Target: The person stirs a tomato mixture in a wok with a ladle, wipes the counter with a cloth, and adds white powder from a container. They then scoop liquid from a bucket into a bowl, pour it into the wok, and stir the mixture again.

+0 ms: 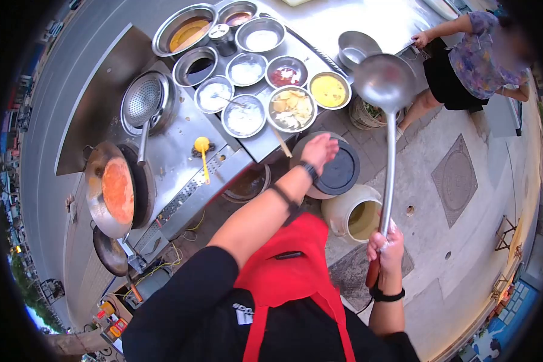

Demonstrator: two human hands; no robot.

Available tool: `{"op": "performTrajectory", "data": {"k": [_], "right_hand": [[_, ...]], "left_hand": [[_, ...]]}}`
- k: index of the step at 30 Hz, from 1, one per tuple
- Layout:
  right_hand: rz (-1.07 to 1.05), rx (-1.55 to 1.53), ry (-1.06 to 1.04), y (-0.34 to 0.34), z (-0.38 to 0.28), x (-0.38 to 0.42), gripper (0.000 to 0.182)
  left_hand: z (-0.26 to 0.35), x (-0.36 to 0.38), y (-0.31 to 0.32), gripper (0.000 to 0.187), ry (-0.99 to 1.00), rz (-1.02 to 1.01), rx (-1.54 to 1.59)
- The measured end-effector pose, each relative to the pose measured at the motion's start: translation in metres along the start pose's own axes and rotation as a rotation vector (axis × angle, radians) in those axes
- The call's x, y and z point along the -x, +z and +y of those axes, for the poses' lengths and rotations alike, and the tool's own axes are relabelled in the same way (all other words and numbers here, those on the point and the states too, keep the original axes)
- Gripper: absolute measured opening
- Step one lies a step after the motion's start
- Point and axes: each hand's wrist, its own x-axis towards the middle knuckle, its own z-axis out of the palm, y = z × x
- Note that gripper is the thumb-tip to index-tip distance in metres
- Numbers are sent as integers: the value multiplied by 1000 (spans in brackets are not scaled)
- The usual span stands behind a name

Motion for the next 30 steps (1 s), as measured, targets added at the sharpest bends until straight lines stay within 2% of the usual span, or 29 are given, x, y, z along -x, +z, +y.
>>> {"op": "performTrajectory", "data": {"k": [2,4,6,9,14,21,25,30], "right_hand": [[62,13,-26,-32,6,1,57],[122,0,-9,-57,16,8,56],[173,-49,29,-71,28,14,54],[233,-145,102,-85,47,19,51],[260,-220,152,-93,66,19,48],[281,-210,151,-90,65,22,46],[300,-198,111,-83,63,27,46],[281,-207,13,-65,64,32,47]], "left_hand": [[-10,-70,36,32,40,174,161],[-12,-109,58,30,233,277,221],[-10,-137,64,30,299,361,193],[1,-136,80,29,300,483,298],[8,-145,75,36,403,460,345],[4,-122,86,32,333,364,289],[21,-69,102,32,271,177,242],[73,38,95,30,235,-28,181]]}}
